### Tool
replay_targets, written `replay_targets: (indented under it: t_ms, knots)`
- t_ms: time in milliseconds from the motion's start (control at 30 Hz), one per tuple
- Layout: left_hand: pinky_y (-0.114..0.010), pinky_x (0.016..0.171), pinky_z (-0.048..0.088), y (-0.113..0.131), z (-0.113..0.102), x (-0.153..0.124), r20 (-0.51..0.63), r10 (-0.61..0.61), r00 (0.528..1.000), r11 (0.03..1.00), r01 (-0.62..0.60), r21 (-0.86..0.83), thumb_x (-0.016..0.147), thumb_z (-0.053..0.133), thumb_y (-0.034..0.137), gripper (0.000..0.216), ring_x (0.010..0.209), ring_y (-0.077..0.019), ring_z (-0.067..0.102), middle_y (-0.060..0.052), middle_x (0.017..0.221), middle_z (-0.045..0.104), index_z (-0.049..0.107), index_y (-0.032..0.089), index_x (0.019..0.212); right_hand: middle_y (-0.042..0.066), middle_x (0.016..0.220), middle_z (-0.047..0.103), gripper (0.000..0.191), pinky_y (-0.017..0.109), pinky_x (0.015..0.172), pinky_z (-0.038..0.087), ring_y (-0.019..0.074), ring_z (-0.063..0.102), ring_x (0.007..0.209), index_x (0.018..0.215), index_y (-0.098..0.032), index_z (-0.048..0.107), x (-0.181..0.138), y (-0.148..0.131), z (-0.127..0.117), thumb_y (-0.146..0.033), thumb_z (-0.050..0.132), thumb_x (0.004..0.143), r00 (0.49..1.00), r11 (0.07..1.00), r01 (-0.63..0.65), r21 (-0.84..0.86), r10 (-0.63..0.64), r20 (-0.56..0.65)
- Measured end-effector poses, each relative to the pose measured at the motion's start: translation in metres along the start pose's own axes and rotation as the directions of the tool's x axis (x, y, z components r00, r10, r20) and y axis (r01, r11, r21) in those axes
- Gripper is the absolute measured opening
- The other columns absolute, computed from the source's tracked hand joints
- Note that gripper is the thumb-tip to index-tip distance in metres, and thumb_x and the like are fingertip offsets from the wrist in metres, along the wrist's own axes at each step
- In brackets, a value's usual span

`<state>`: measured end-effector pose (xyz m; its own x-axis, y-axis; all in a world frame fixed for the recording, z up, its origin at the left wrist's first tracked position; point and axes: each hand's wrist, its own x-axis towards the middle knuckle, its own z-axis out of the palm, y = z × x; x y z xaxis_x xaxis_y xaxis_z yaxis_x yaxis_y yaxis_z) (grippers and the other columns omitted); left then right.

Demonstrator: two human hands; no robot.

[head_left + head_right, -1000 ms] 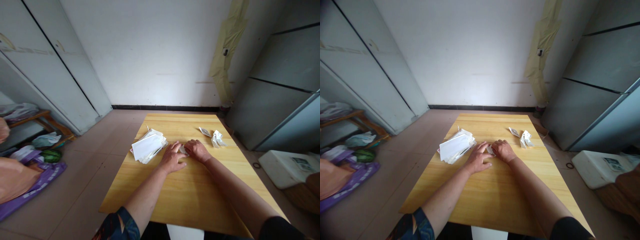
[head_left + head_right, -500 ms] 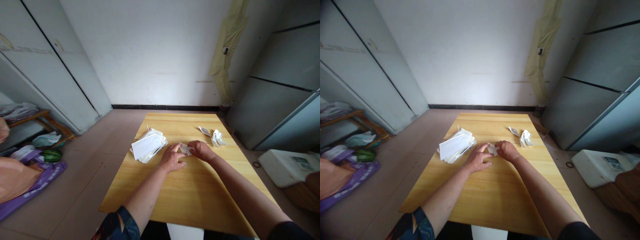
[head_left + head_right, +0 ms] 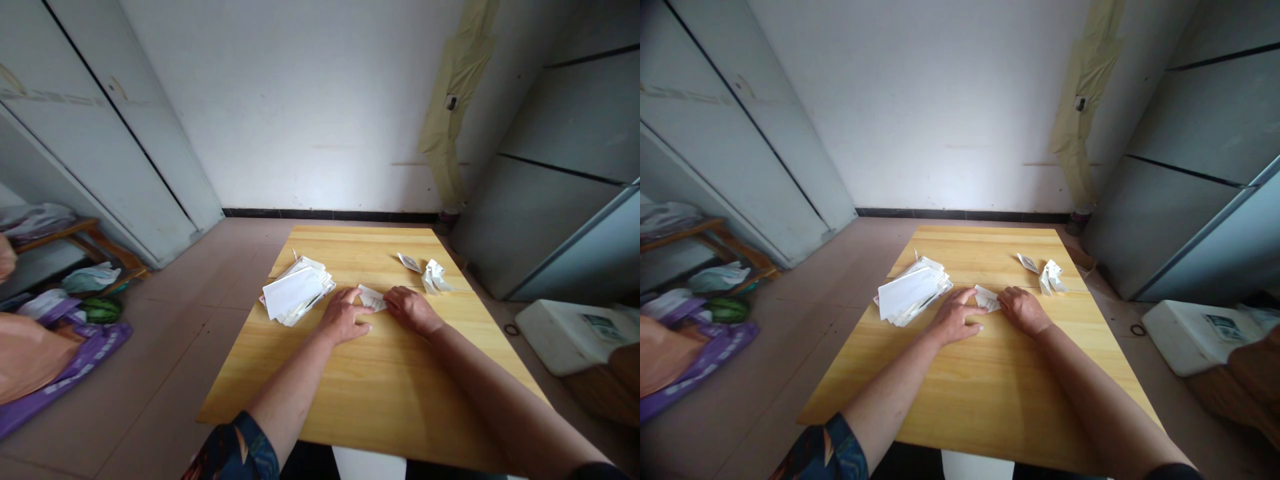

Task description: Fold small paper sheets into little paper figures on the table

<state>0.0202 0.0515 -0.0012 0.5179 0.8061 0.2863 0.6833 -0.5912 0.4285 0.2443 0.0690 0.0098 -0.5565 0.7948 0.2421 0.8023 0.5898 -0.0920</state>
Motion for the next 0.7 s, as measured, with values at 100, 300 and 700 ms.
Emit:
replay_targets:
  t_ms: [100, 300, 700]
  knots:
    - [-0.041, 0.107, 0.035, 0.001, 0.0, 0.0, -0.007, -0.004, 1.0, 1.0, 0.004, 0.004, 0.068, 0.073, 0.036, 0.037, 0.123, -0.0263, 0.045, -0.005, 0.133, 0.051, 0.071, 0.031, 0.105, 0.007, 0.076, 0.061, 0.026, 0.027, 0.07, 0.039, 0.0174, 0.053, 0.074, 0.083, -0.015, 0.065, -0.005, 0.001, 0.003, -0.019, 0.042, 0.092, 0.995, 0.997, 0.071, -0.024, -0.073, -0.067]
    - [-0.041, 0.108, 0.034, 0.003, -0.002, 0.0, -0.017, -0.001, 1.0, 1.0, 0.001, 0.012, 0.068, 0.073, 0.035, 0.037, 0.123, -0.0269, 0.045, -0.004, 0.136, 0.05, 0.072, 0.03, 0.104, 0.007, 0.076, 0.059, 0.026, 0.028, 0.07, 0.036, 0.0175, 0.048, 0.074, 0.082, -0.015, 0.064, -0.011, -0.002, 0.005, -0.018, 0.042, 0.093, 0.981, 0.989, 0.139, -0.057, -0.145, -0.127]
    - [-0.041, 0.112, 0.03, 0.004, -0.001, 0.0, 0.003, 0.023, 1.0, 0.998, -0.023, 0.053, 0.07, 0.069, 0.036, 0.037, 0.132, -0.0251, 0.038, -0.004, 0.137, 0.051, 0.07, 0.03, 0.106, 0.005, 0.076, 0.057, 0.021, 0.027, 0.07, 0.033, 0.0164, 0.045, 0.074, 0.077, -0.016, 0.063, -0.012, -0.004, 0.003, -0.014, 0.047, 0.089, 0.976, 0.984, 0.165, -0.071, -0.173, -0.133]
